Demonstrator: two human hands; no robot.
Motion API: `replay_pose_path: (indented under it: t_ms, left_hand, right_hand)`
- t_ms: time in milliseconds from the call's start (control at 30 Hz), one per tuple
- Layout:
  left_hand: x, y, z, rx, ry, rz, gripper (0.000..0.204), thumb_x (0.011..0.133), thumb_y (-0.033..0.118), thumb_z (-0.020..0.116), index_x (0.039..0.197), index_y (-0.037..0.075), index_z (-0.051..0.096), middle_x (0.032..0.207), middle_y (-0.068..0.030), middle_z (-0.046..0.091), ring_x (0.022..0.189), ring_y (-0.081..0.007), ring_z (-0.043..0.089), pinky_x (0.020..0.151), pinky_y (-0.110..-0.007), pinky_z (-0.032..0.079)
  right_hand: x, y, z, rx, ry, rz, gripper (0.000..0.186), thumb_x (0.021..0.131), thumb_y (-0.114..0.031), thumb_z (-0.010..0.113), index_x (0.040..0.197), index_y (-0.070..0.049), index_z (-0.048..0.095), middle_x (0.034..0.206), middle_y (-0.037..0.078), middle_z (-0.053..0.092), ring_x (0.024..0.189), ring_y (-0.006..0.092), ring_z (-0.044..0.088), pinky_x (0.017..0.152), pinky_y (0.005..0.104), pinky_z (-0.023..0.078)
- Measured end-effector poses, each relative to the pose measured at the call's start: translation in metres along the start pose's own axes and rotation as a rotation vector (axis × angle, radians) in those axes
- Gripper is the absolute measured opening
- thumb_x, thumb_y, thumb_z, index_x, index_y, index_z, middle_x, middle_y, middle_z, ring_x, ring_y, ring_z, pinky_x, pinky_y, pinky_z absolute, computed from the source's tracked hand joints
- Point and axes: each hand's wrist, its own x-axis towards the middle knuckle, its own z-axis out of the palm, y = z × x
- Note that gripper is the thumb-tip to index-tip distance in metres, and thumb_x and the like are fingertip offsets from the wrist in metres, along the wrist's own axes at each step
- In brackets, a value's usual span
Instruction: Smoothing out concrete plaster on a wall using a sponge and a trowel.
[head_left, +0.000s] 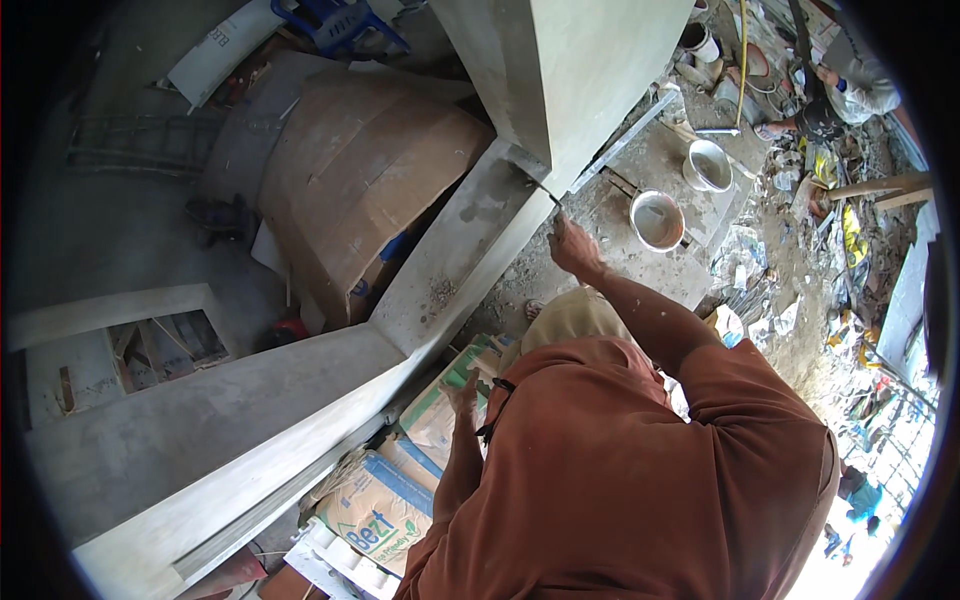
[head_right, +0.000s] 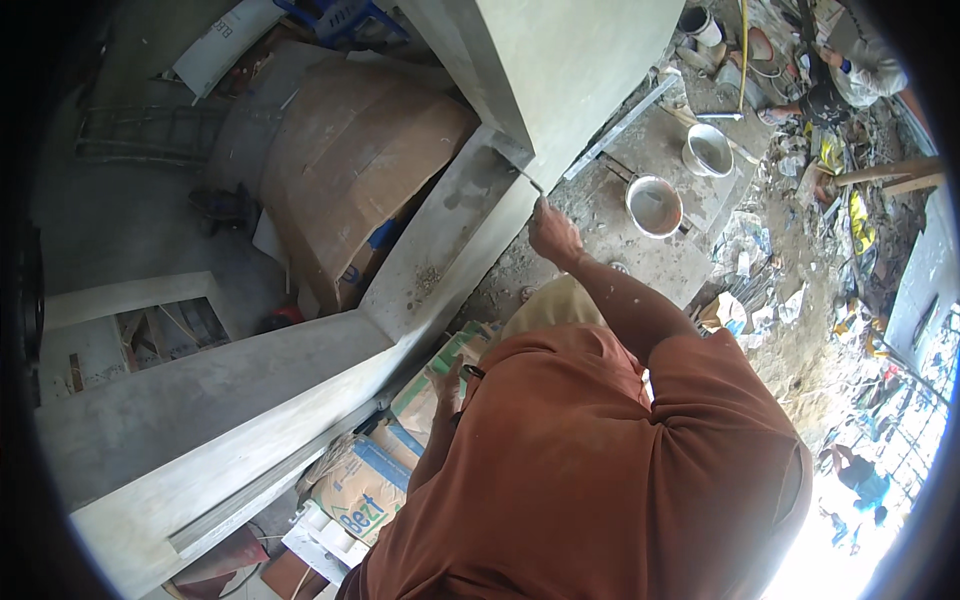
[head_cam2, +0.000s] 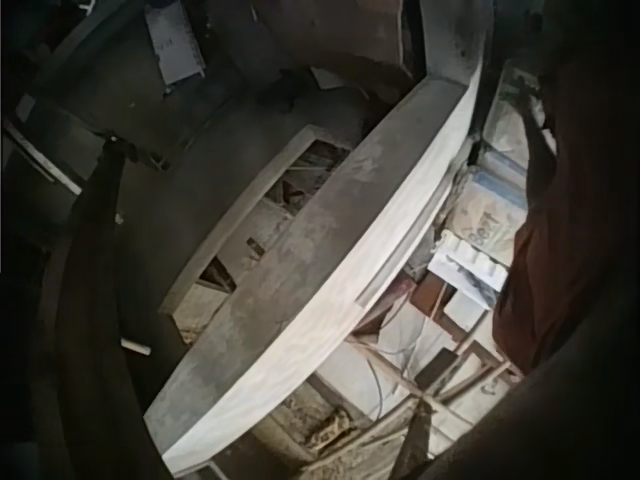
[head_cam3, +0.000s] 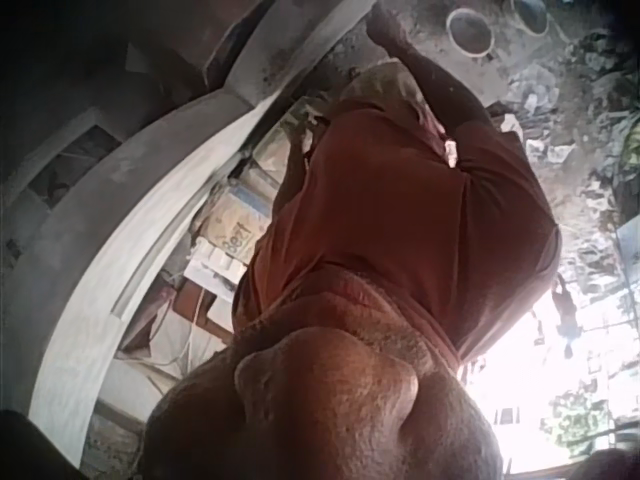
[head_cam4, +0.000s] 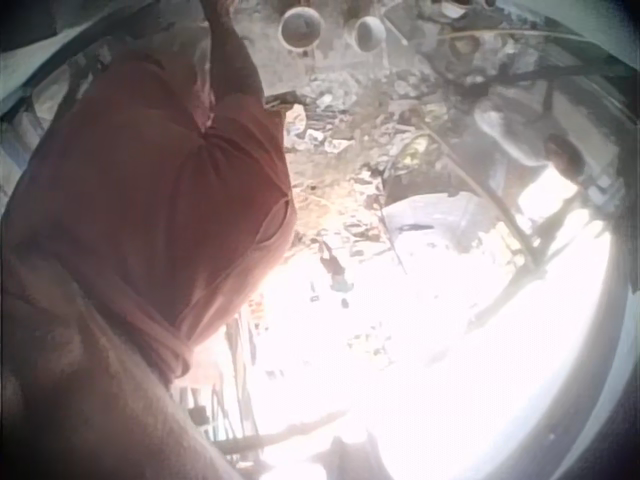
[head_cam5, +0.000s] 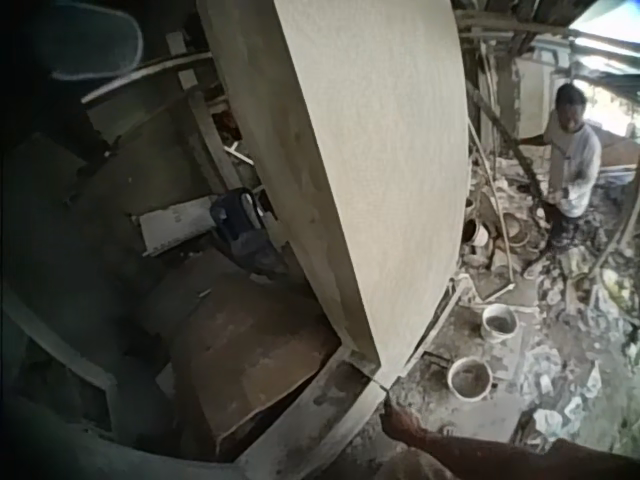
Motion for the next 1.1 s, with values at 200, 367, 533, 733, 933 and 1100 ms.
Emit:
replay_pose_path:
  t_ms: [200,367,533,733,933,1100]
  left_hand:
    - [0.017,-0.025,0.017,0.074,-0.025,0.094,0.119,0.066,0.033,0.088,0.142,-0.012,0.008,0.130,-0.0192,0.049,0.115,-0.0286,0.051,0.099,-0.036,0.040]
    - [0.025,-0.017,0.049,0.024,-0.043,0.119,0.122,0.063,0.028,0.090,0.147,0.002,0.006,0.130,-0.0154,0.048,0.113,-0.0272,0.052,0.099,-0.040,0.042]
    - [0.028,0.003,0.095,-0.069,-0.152,0.164,0.117,0.065,0.019,0.088,0.145,0.000,0.004,0.120,-0.0131,0.052,0.102,-0.0240,0.056,0.088,-0.040,0.049]
    - [0.066,-0.009,0.156,-0.128,-0.226,0.244,0.115,0.070,0.019,0.084,0.147,-0.001,0.001,0.126,-0.0203,0.047,0.103,-0.0291,0.056,0.087,-0.041,0.050]
    - [-0.022,0.151,0.237,0.088,-0.467,0.258,0.108,0.076,0.026,0.079,0.147,-0.002,0.004,0.133,-0.0282,0.041,0.108,-0.0335,0.056,0.088,-0.041,0.050]
    - [-0.027,0.198,0.299,0.230,-0.709,0.339,0.097,0.085,0.043,0.069,0.147,-0.002,0.011,0.137,-0.0284,0.039,0.115,-0.0333,0.053,0.090,-0.039,0.049]
  right_hand:
    - [-0.052,-0.043,0.014,-0.044,-0.569,-0.211,0.035,0.085,-0.019,0.051,0.116,-0.005,0.050,0.090,0.022,0.066,0.087,0.0413,0.065,0.075,0.0517,0.052]
    - [-0.059,-0.020,-0.019,0.186,-0.518,-0.417,0.037,0.086,-0.026,0.056,0.116,-0.006,0.050,0.090,0.022,0.064,0.089,0.0439,0.062,0.076,0.0500,0.050]
    - [-0.052,0.035,-0.116,0.262,-0.476,-0.394,0.032,0.085,-0.027,0.061,0.103,-0.004,0.048,0.086,0.022,0.060,0.083,0.0437,0.060,0.072,0.0502,0.046]
    - [-0.071,0.105,-0.188,0.158,-0.434,-0.296,0.038,0.089,-0.037,0.063,0.103,-0.003,0.052,0.085,0.020,0.063,0.081,0.0414,0.061,0.069,0.0462,0.049]
    - [-0.145,0.202,-0.232,0.172,-0.016,0.059,0.041,0.089,-0.041,0.059,0.102,-0.003,0.057,0.096,0.022,0.063,0.091,0.0399,0.061,0.077,0.0476,0.048]
    - [-0.210,0.228,-0.242,0.286,0.194,0.409,0.043,0.090,-0.042,0.059,0.105,-0.002,0.055,0.080,0.016,0.061,0.069,0.0302,0.060,0.063,0.0422,0.049]
